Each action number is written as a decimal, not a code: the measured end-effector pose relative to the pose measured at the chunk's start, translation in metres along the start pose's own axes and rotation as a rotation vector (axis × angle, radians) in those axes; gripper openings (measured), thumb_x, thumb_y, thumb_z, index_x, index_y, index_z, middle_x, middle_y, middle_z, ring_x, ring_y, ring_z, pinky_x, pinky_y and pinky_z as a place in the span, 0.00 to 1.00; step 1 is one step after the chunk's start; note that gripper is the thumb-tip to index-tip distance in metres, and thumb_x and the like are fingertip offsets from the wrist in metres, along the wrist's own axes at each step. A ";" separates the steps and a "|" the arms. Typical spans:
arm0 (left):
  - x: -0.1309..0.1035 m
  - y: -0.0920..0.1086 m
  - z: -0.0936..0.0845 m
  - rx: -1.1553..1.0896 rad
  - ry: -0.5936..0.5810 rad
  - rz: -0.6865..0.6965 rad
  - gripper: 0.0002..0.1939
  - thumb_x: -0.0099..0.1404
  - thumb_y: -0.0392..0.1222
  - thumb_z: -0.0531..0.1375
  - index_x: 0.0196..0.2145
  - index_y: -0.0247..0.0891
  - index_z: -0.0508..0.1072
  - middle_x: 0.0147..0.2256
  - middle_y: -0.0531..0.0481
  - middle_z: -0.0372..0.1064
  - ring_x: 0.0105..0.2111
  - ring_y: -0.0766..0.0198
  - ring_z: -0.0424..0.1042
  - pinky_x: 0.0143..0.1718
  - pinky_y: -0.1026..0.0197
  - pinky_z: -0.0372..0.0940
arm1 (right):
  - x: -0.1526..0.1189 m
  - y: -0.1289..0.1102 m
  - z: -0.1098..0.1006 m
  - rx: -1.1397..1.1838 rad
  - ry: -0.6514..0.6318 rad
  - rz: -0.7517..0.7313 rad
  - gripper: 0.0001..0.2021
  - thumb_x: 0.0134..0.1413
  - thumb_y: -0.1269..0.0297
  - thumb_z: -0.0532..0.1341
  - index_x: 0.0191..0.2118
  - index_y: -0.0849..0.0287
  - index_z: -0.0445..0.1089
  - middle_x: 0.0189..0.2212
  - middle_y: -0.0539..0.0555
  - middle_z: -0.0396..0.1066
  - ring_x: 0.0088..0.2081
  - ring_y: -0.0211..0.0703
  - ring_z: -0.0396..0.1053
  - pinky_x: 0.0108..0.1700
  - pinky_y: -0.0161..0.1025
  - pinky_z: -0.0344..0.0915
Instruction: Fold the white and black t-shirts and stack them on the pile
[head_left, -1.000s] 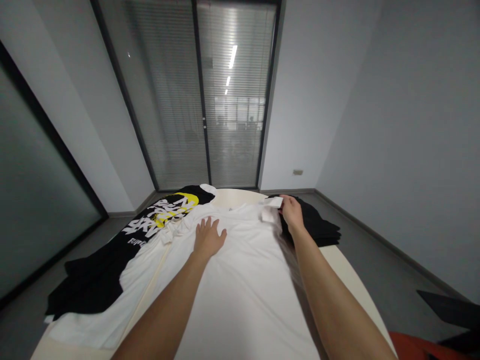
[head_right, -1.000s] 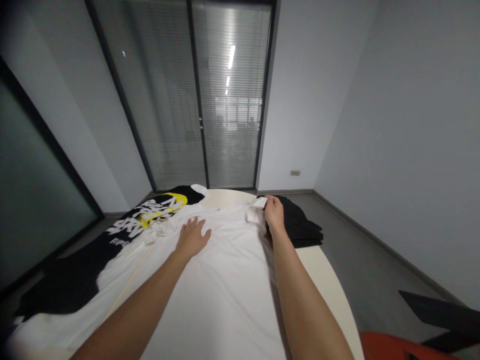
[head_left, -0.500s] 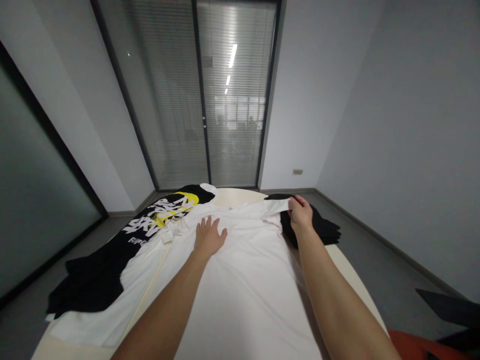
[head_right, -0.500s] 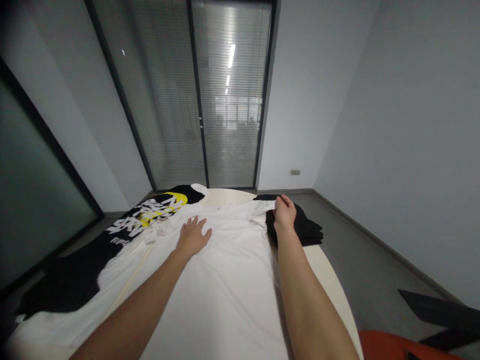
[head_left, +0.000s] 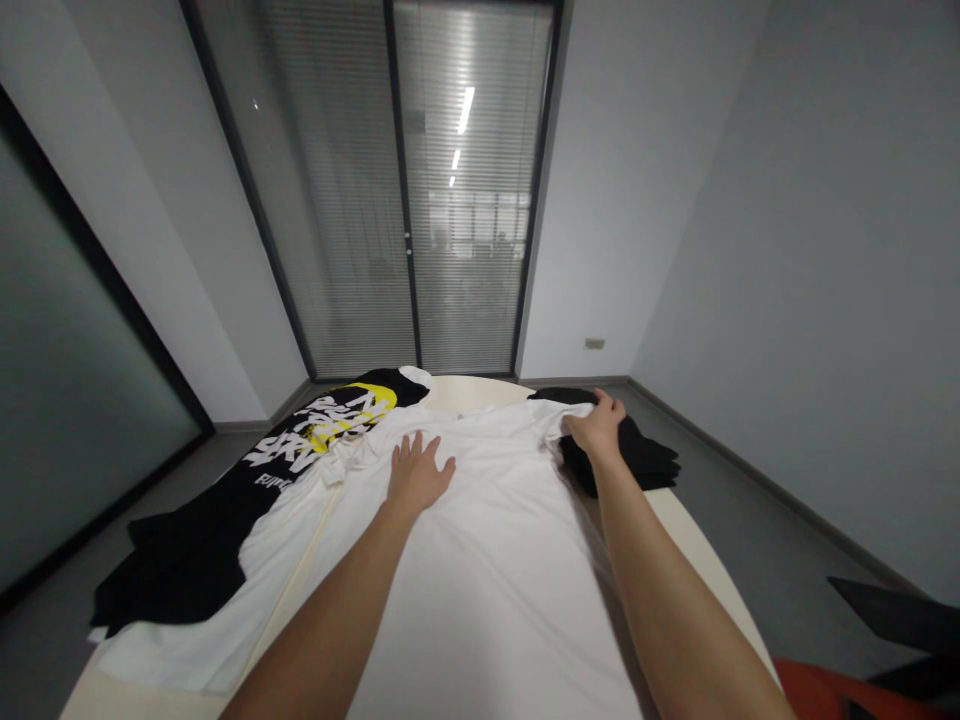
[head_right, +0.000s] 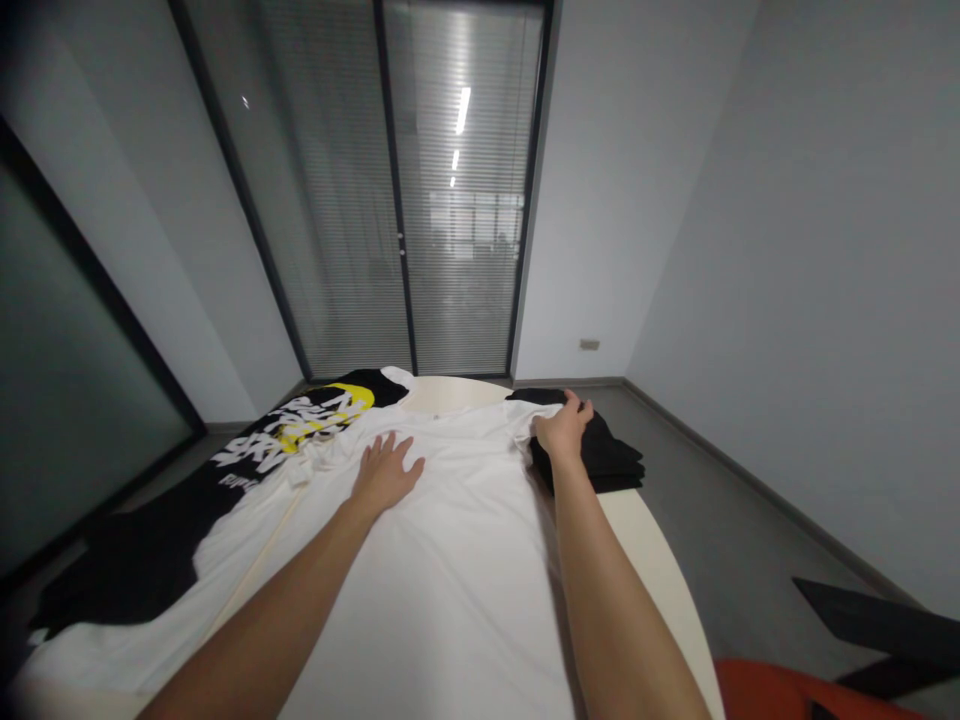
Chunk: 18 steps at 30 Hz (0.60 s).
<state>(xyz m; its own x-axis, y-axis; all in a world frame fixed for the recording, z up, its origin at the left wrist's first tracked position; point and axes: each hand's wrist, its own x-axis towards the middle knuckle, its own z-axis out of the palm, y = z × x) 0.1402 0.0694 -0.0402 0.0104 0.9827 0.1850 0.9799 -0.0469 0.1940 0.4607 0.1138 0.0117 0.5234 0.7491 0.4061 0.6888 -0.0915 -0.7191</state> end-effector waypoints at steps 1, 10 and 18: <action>0.000 0.000 0.000 0.002 -0.001 0.000 0.33 0.70 0.60 0.51 0.66 0.42 0.63 0.70 0.39 0.50 0.69 0.39 0.47 0.67 0.39 0.45 | -0.003 -0.002 -0.005 -0.107 0.001 0.011 0.40 0.45 0.58 0.67 0.64 0.62 0.56 0.65 0.74 0.47 0.61 0.68 0.60 0.59 0.57 0.63; 0.000 -0.001 0.002 0.016 0.008 0.005 0.33 0.70 0.59 0.51 0.66 0.42 0.63 0.69 0.38 0.51 0.69 0.39 0.48 0.67 0.40 0.46 | 0.001 0.000 -0.021 -0.327 -0.222 0.150 0.33 0.48 0.55 0.67 0.59 0.63 0.63 0.48 0.72 0.71 0.51 0.66 0.71 0.54 0.61 0.63; 0.000 -0.002 0.004 0.017 0.015 0.008 0.32 0.70 0.58 0.51 0.66 0.42 0.64 0.69 0.38 0.51 0.69 0.39 0.48 0.67 0.40 0.46 | 0.020 0.022 0.001 0.375 0.091 0.111 0.27 0.44 0.64 0.58 0.53 0.63 0.73 0.35 0.57 0.75 0.33 0.46 0.72 0.40 0.42 0.71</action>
<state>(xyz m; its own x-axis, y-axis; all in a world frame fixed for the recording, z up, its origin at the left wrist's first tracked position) 0.1393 0.0706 -0.0448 0.0157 0.9794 0.2012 0.9830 -0.0519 0.1759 0.4862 0.1271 0.0032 0.6378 0.6857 0.3507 0.4039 0.0900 -0.9104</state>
